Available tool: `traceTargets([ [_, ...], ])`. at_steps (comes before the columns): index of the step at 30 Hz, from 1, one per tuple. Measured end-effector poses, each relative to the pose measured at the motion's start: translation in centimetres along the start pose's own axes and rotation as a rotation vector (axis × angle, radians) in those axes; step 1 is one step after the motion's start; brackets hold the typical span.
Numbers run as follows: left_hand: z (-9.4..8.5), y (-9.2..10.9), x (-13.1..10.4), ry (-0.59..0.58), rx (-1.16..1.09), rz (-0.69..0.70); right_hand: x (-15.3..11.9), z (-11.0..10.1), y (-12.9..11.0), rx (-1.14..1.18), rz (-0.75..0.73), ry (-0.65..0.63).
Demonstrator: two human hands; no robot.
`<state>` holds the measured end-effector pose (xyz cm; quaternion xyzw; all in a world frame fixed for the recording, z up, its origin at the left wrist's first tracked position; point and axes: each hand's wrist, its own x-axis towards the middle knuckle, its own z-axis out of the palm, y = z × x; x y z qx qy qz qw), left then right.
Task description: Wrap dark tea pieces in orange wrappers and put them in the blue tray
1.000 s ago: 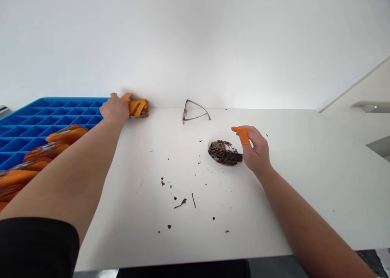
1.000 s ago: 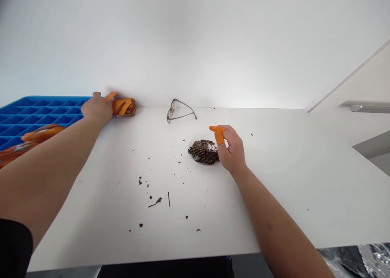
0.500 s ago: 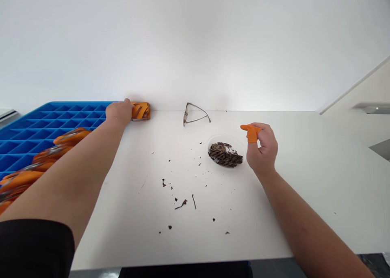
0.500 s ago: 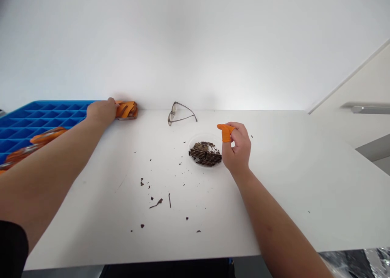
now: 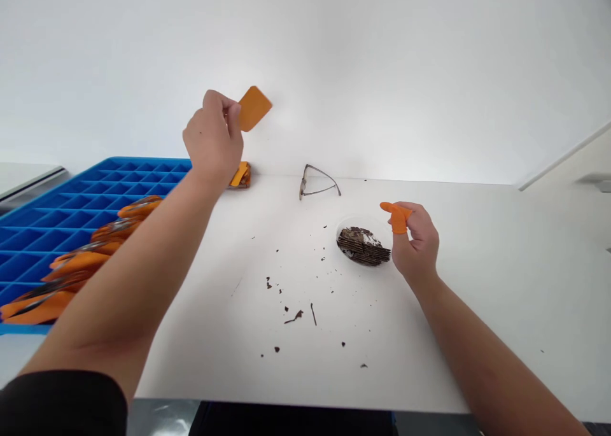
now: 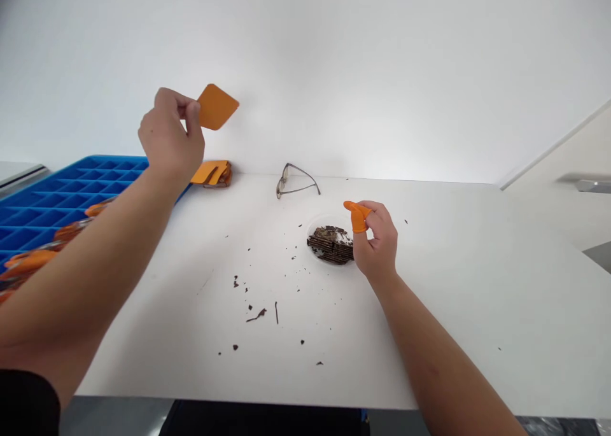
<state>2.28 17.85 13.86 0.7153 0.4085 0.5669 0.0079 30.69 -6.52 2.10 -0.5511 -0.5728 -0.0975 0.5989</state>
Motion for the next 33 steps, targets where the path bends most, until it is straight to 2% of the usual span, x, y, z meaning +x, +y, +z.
traceTargets([
  [2,-1.3,3.5,-2.8,0.036,-0.072,0.031,-0.1,0.1,-0.3,0.038,-0.017,-0.021],
  [5,-3.1,7.9,-8.0,-0.114,-0.363,-0.110,-0.4,0.1,-1.0,0.088,-0.038,-0.072],
  [6,-3.6,8.9,-9.7,-0.169,-0.426,-0.172,-0.5,0.1,-1.3,0.102,-0.042,-0.090],
  [9,-4.8,10.7,-13.3,-0.222,-0.578,-0.322,-1.0,0.1,-2.4,0.129,-0.047,-0.136],
  [15,-5.7,12.3,-16.9,-0.393,-0.688,-0.524,-3.4,1.1,-5.8,0.453,0.235,-0.268],
  [21,-5.4,12.6,-18.7,-0.540,-0.735,-0.601,-3.5,1.1,-8.3,0.460,0.160,-0.279],
  [24,-5.4,12.2,-19.4,-0.626,-0.761,-0.612,-3.1,0.6,-8.3,0.446,0.183,-0.256],
  [27,-5.3,11.9,-20.2,-0.661,-0.785,-0.592,-2.8,0.1,-7.9,0.476,0.240,-0.257],
  [30,-5.3,11.6,-21.0,-0.652,-0.781,-0.547,-2.6,-0.2,-7.5,0.545,0.281,-0.407],
  [33,-5.4,11.3,-21.5,-0.627,-0.719,-0.490,-2.4,-0.5,-7.4,0.575,0.225,-0.522],
])
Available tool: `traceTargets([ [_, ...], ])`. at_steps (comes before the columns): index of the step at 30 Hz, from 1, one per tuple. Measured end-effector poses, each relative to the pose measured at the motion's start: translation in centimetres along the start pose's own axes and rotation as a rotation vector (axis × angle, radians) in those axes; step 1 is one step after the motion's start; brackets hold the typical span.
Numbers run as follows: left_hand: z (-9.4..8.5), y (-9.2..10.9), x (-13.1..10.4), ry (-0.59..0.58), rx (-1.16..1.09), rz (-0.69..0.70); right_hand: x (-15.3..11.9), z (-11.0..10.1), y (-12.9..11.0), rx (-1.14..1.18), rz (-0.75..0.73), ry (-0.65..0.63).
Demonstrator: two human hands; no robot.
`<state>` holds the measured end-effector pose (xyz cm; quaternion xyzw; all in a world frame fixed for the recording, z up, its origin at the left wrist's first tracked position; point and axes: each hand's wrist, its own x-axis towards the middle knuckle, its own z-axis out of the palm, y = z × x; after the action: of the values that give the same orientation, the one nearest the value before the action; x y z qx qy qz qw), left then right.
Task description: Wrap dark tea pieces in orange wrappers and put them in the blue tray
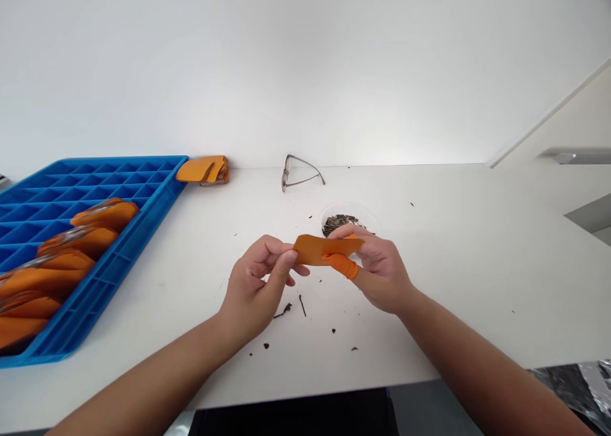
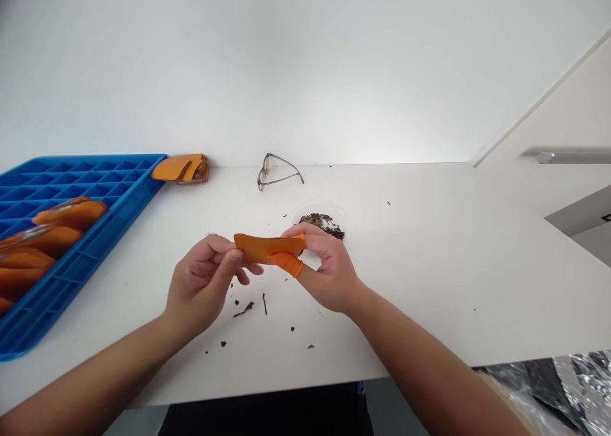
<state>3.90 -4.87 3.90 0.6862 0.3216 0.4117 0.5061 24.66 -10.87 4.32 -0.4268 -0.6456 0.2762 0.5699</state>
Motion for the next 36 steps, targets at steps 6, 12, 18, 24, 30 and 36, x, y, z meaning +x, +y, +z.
traceTargets([
  [6,-0.5,0.2,0.5,0.126,0.019,0.219,0.0,-0.1,0.0,-0.080,-0.046,0.117],
  [12,-0.5,-0.3,0.9,0.051,-0.071,0.271,0.2,-0.4,-0.3,-0.066,-0.043,0.147],
  [18,-0.8,-1.3,0.3,-0.217,-0.034,0.353,0.2,-0.6,-0.6,-0.066,-0.137,0.083],
  [24,-0.2,-1.2,-0.1,-0.059,0.113,0.419,0.1,-0.4,-0.7,-0.137,-0.212,0.017],
  [30,0.0,-1.2,-0.3,0.156,0.221,0.481,0.0,-0.2,-0.5,-0.181,-0.213,0.066],
  [36,0.0,-1.0,-0.2,0.141,0.174,0.506,0.0,-0.2,-0.9,-0.133,-0.084,0.208],
])
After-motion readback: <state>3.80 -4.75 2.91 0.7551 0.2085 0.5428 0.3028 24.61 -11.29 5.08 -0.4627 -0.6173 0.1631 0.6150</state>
